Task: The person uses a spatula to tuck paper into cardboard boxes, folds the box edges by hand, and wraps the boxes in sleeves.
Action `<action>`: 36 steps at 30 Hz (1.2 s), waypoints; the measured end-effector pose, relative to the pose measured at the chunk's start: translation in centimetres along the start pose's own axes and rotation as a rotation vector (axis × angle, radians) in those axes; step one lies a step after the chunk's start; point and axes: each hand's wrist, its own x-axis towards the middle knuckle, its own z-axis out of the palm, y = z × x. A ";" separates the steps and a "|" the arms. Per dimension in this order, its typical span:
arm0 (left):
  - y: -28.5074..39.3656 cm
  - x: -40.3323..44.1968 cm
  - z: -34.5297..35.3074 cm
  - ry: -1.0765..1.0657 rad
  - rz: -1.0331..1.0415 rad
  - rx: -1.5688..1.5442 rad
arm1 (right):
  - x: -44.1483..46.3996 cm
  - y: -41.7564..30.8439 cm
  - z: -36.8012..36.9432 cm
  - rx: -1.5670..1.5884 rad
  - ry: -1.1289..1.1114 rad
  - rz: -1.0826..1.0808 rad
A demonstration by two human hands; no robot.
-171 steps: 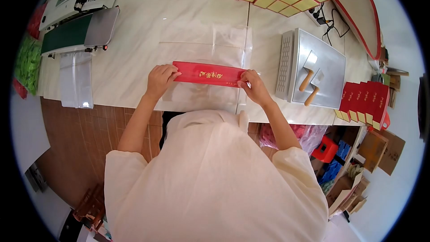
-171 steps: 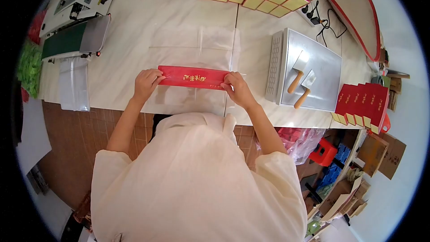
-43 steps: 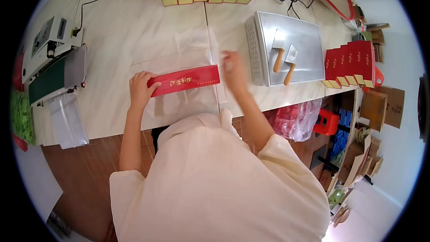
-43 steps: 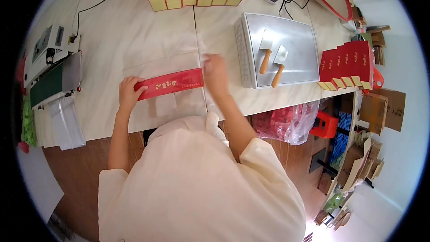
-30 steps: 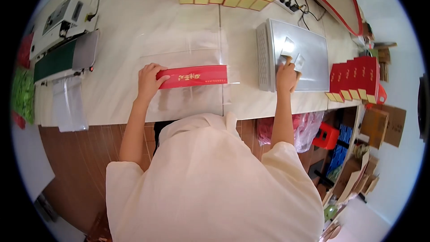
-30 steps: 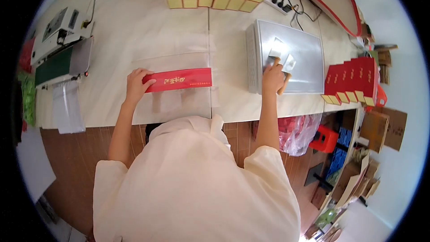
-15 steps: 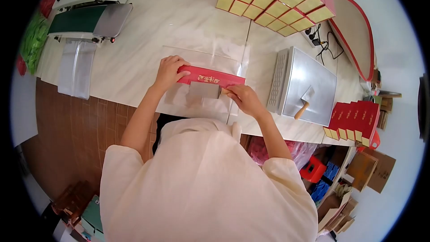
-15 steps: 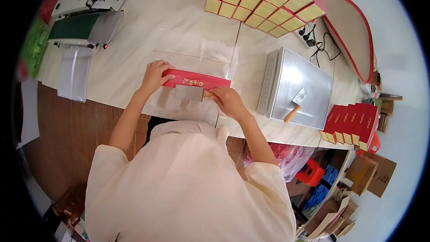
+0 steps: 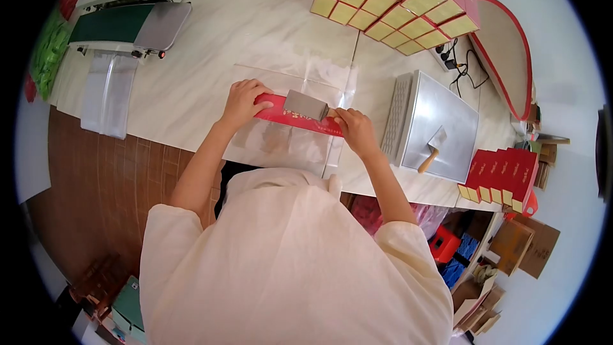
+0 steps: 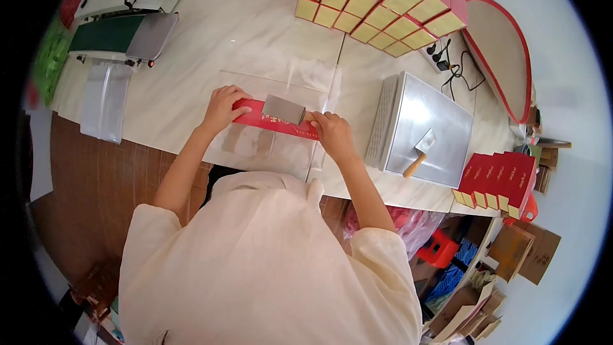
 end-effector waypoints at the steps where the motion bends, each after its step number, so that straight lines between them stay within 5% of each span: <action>1: 0.1 0.0 -0.1 -0.008 -0.007 -0.002 | -0.1 0.0 0.1 0.001 0.006 0.008; 13: 0.2 0.0 -0.1 -0.009 0.002 0.014 | -0.6 -1.6 0.9 -0.029 0.253 0.285; 15: 0.1 0.0 -0.1 -0.007 0.001 0.003 | -1.6 -3.2 1.1 0.105 0.280 0.490; 20: -0.1 0.2 0.0 0.016 0.041 -0.026 | -5.7 -9.2 3.3 0.360 0.141 0.562; 36: -0.4 0.1 -0.1 -0.034 0.077 -0.040 | -7.3 -12.0 5.3 -0.172 -0.040 0.884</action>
